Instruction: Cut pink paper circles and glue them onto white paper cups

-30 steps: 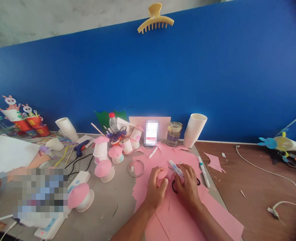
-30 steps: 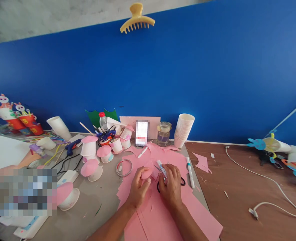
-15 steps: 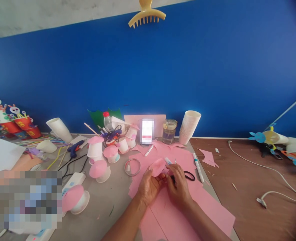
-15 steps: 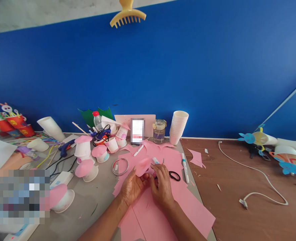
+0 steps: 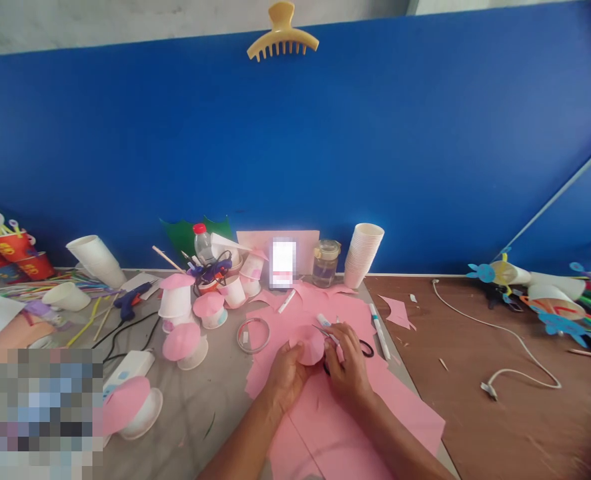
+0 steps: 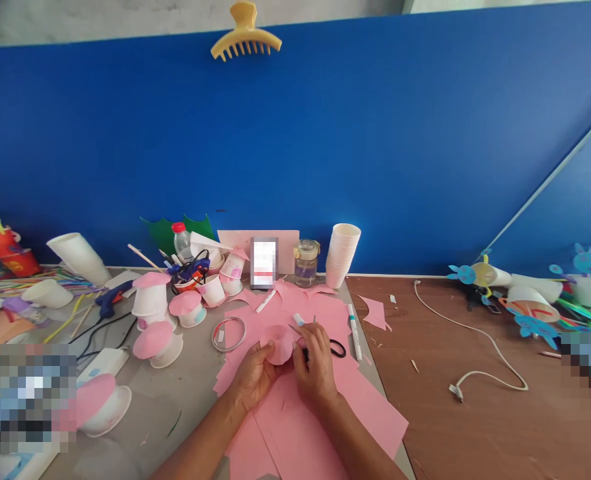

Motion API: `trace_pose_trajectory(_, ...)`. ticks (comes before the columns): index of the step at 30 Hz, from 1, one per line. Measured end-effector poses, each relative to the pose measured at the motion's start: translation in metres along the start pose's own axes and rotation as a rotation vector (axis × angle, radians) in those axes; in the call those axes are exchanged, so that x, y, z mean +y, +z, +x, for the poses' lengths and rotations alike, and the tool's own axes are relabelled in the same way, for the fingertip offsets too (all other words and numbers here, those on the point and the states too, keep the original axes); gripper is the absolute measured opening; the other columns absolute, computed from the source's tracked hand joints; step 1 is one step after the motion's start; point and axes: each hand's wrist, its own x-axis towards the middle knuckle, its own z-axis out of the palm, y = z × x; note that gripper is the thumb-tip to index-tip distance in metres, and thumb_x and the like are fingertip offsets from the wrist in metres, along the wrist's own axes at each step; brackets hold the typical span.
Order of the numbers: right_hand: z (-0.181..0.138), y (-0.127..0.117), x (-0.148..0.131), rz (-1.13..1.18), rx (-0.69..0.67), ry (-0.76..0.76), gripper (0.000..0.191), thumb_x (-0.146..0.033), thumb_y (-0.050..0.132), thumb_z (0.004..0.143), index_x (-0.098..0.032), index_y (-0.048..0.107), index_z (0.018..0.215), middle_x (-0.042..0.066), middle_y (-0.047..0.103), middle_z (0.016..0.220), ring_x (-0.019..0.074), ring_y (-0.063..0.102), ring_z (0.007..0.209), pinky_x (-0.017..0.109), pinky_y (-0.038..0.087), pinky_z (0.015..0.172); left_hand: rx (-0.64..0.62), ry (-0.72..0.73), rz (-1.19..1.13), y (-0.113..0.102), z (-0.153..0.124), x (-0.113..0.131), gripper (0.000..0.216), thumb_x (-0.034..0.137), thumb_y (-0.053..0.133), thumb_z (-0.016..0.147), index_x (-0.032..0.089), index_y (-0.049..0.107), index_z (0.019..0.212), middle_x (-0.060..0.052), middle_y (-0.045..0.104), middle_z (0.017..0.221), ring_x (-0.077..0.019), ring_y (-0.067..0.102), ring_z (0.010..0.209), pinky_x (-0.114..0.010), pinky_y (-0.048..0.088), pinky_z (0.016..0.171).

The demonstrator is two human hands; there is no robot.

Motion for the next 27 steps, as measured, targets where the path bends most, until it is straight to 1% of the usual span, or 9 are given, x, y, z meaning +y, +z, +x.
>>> trace_pose_trajectory(4,0.005,-0.004,0.004,-0.047,0.046,-0.013,0.027,-0.013,0.044,0.086,-0.022,0.054,0.11,0.009,0.058,0.099,0.0242,0.055,0.095,0.047,0.045,0.085,0.038,-0.013,-0.079,-0.006,0.004,0.001,0.009,0.014,0.063,0.075,0.011,0.062,0.084,-0.012,0.071,0.089,-0.0276,0.064,0.095,-0.048,0.049,0.088)
trace_pose_trajectory(7,0.007,-0.004,0.007,-0.09,0.056,-0.008,0.026,-0.014,0.042,0.087,-0.022,0.054,0.109,0.008,0.06,0.099,0.0241,0.055,0.096,0.046,0.046,0.085,0.071,-0.037,-0.122,-0.009,0.006,0.001,0.011,0.012,0.062,0.075,0.011,0.061,0.087,-0.012,0.07,0.09,-0.0281,0.064,0.096,-0.049,0.049,0.089)
trace_pose_trajectory(11,0.007,-0.003,0.01,-0.138,0.051,0.009,0.025,-0.016,0.042,0.088,-0.022,0.053,0.11,0.009,0.06,0.101,0.0246,0.056,0.099,0.044,0.048,0.082,0.093,-0.057,-0.147,-0.009,0.006,0.001,0.016,0.013,0.062,0.076,0.011,0.06,0.092,-0.012,0.069,0.091,-0.0282,0.065,0.096,-0.049,0.05,0.088)
trace_pose_trajectory(14,0.009,-0.003,0.011,-0.147,0.046,0.045,0.023,-0.018,0.043,0.088,-0.021,0.055,0.108,0.01,0.06,0.101,0.0239,0.057,0.096,0.041,0.05,0.078,0.126,-0.058,-0.152,-0.008,0.005,0.002,0.019,0.014,0.063,0.076,0.012,0.059,0.094,-0.012,0.069,0.092,-0.0279,0.065,0.094,-0.048,0.051,0.086)
trace_pose_trajectory(17,0.016,-0.004,0.013,-0.147,0.056,0.061,0.021,-0.019,0.044,0.088,-0.02,0.059,0.103,0.01,0.061,0.097,0.0236,0.058,0.093,0.04,0.051,0.076,0.175,-0.1,-0.18,-0.006,0.004,0.003,0.019,0.017,0.062,0.078,0.01,0.057,0.095,-0.014,0.068,0.092,-0.0276,0.066,0.092,-0.045,0.053,0.082)
trace_pose_trajectory(21,0.037,-0.011,0.02,-0.221,0.054,0.015,0.022,-0.018,0.042,0.088,-0.019,0.063,0.094,0.009,0.061,0.091,0.0227,0.058,0.088,0.039,0.049,0.077,0.237,-0.105,-0.194,-0.006,0.005,0.003,0.013,0.016,0.06,0.08,0.01,0.055,0.091,-0.014,0.068,0.087,-0.0269,0.067,0.088,-0.043,0.055,0.08)
trace_pose_trajectory(24,0.059,-0.021,0.03,-0.313,0.007,-0.042,0.024,-0.016,0.042,0.087,-0.02,0.065,0.086,0.007,0.064,0.086,0.0222,0.058,0.085,0.037,0.047,0.076,0.24,-0.09,-0.187,-0.007,0.006,0.002,0.008,0.013,0.059,0.08,0.012,0.053,0.085,-0.011,0.068,0.084,-0.0257,0.068,0.084,-0.043,0.055,0.079)
trace_pose_trajectory(27,0.088,-0.034,0.04,-0.445,-0.016,-0.055,0.024,-0.017,0.043,0.087,-0.018,0.066,0.084,0.007,0.065,0.082,0.0211,0.059,0.08,0.033,0.044,0.074,0.225,-0.073,-0.181,-0.007,0.007,0.002,0.005,0.011,0.058,0.081,0.013,0.053,0.082,-0.009,0.068,0.082,-0.0236,0.069,0.079,-0.043,0.056,0.077)
